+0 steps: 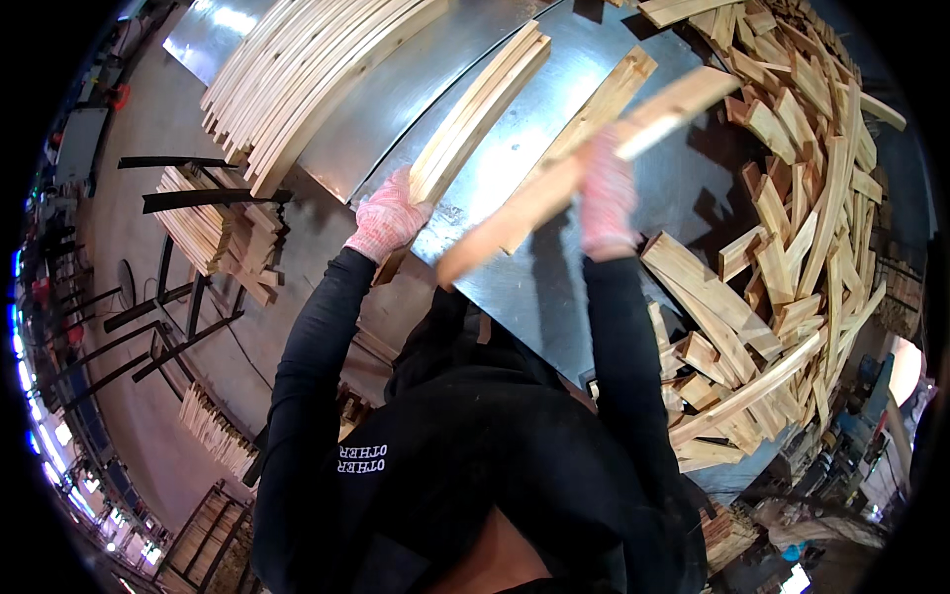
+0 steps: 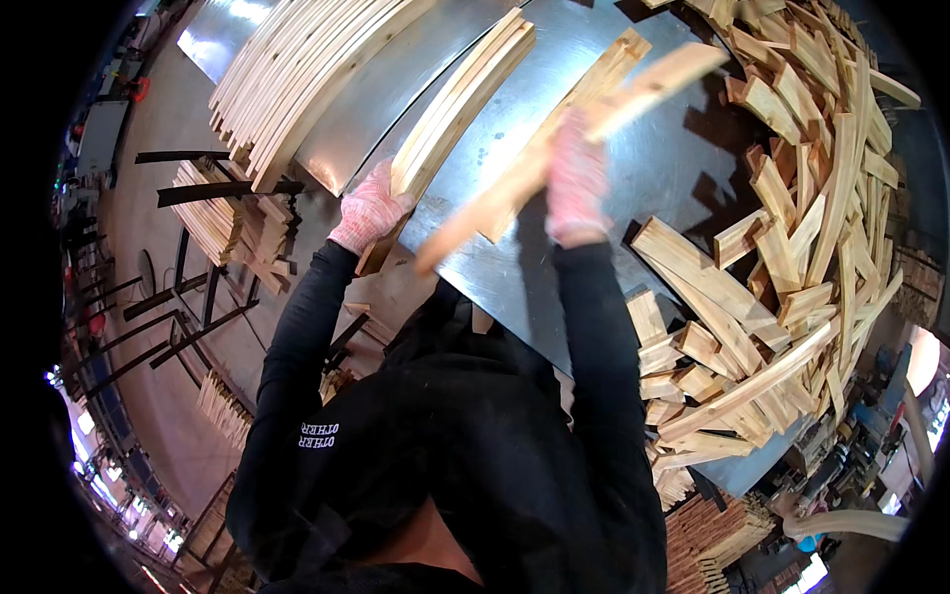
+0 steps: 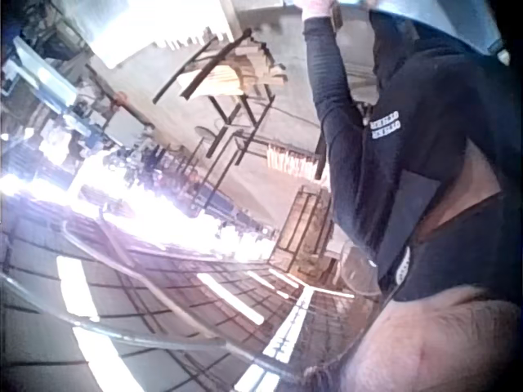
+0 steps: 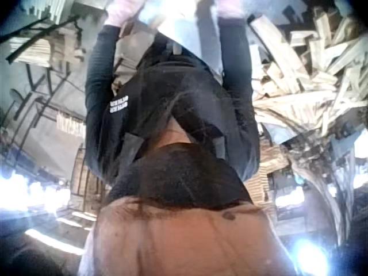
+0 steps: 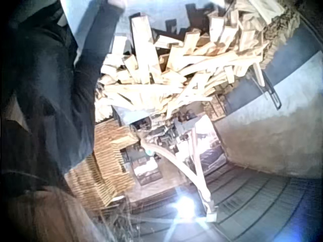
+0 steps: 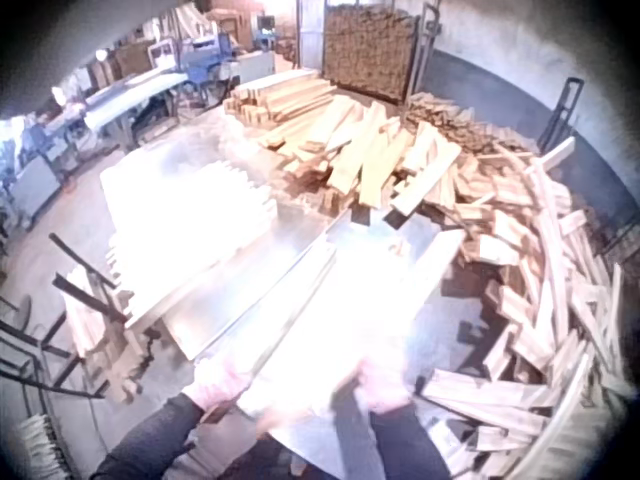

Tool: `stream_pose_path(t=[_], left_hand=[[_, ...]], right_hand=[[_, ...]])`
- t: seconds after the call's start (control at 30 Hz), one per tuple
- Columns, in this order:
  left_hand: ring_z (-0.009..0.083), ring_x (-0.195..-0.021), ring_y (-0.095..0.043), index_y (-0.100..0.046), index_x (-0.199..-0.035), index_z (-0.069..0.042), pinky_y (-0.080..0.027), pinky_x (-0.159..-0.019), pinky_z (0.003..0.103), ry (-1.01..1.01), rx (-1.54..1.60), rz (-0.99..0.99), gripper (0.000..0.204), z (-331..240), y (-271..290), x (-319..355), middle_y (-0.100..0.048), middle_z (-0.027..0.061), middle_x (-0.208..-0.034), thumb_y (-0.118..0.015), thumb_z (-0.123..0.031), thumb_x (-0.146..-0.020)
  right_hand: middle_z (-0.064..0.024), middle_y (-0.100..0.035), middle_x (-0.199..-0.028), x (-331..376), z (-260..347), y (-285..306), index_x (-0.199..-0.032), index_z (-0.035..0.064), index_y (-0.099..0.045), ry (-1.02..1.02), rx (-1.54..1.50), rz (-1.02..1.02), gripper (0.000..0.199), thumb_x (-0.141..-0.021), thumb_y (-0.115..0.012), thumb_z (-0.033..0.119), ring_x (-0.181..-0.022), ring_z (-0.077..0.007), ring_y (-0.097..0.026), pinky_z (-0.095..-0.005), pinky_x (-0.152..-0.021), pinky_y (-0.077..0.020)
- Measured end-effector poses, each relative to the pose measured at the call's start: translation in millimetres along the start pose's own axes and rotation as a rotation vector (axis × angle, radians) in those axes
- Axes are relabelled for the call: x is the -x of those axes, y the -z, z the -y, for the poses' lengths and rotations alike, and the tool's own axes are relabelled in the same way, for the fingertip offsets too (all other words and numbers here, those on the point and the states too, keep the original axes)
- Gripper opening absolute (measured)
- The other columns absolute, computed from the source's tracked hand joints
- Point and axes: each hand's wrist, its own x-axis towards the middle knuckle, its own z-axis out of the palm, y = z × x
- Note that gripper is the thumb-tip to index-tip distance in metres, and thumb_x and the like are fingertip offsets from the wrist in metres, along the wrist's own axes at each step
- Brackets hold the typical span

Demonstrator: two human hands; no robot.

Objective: The person sorts and stacks wooden planks on a metal table. They pick up planks from a pile, inspect them, and place them into a neat stack on the left side of the table.

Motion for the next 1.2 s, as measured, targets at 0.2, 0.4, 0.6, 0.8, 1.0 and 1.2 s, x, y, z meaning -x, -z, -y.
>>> stream_pose_path(t=[0.2, 0.4, 0.6, 0.8, 1.0, 1.2], left_hand=[[0.0392, -0.116, -0.059, -0.031, -0.148, 0.005, -0.047, -0.100, 0.044, -0.056, -0.299, -0.157, 0.095, -38.9, -5.9, 33.5, -0.057, 0.0291, -0.129, -0.075, -0.047, -0.081], [0.0309, -0.121, -0.058, -0.033, -0.151, 0.000, -0.046, -0.103, 0.039, -0.088, 0.729, 0.203, 0.088, 0.2, 7.2, 5.4, -0.059, 0.0183, -0.133, -0.077, -0.036, -0.084], [0.0185, -0.103, -0.065, -0.056, -0.133, 0.003, -0.049, -0.098, 0.031, 0.311, 1.505, 0.477, 0.057, -5.1, -19.4, 0.0, -0.065, 0.0121, -0.124, -0.062, -0.039, -0.096], [0.0247, -0.118, -0.059, -0.056, -0.134, 0.004, -0.044, -0.100, 0.037, 0.052, 0.672, -0.187, 0.061, -1.8, -15.8, -15.2, -0.063, 0.0207, -0.128, -0.056, -0.046, -0.099], [0.0390, -0.120, -0.055, -0.036, -0.149, -0.006, -0.043, -0.101, 0.052, 0.107, -0.100, -0.162, 0.090, 4.2, 48.6, -22.0, -0.054, 0.0229, -0.131, -0.074, -0.049, -0.080], [0.0343, -0.105, -0.061, -0.041, -0.146, -0.014, -0.051, -0.087, 0.047, 0.025, -0.371, -0.391, 0.081, 75.7, 86.1, -68.6, -0.060, 0.0180, -0.114, -0.075, -0.037, -0.077]], right_hand=[[-0.0303, -0.048, -0.143, 6.3, -53.7, -105.6, -0.144, -0.0058, -0.044, -0.047, 0.713, 0.158, 0.079, -0.100, -0.033, 0.058, -0.138, -0.0414, -0.041, -0.0392, -0.116, -0.0298], [-0.0169, -0.062, -0.127, 21.3, -103.4, -34.6, -0.139, 0.0001, -0.053, 0.047, 0.160, -0.034, 0.047, -0.099, -0.061, 0.024, -0.110, -0.0257, -0.061, -0.0357, -0.099, -0.0480], [-0.0184, -0.057, -0.135, 26.9, -119.6, -59.7, -0.154, -0.0021, -0.024, 0.641, 0.825, 0.155, 0.075, -0.099, -0.061, 0.033, -0.118, -0.0282, -0.059, -0.0360, -0.102, -0.0464], [-0.0336, -0.057, -0.131, 16.9, -83.8, -121.4, -0.153, -0.0101, -0.012, -0.111, 0.610, 0.245, 0.103, -0.091, -0.057, 0.058, -0.125, -0.0406, -0.056, -0.0406, -0.106, -0.0419], [-0.0369, -0.059, -0.125, -21.6, -39.8, -187.3, -0.148, -0.0188, -0.018, -0.098, 0.927, 0.524, 0.107, -0.091, -0.047, 0.067, -0.120, -0.0429, -0.059, -0.0413, -0.102, -0.0449], [-0.0346, -0.049, -0.138, -7.8, -27.9, -180.6, -0.147, -0.0089, -0.034, 0.244, 1.132, 0.266, 0.092, -0.088, -0.057, 0.059, -0.132, -0.0437, -0.047, -0.0460, -0.111, -0.0353]])
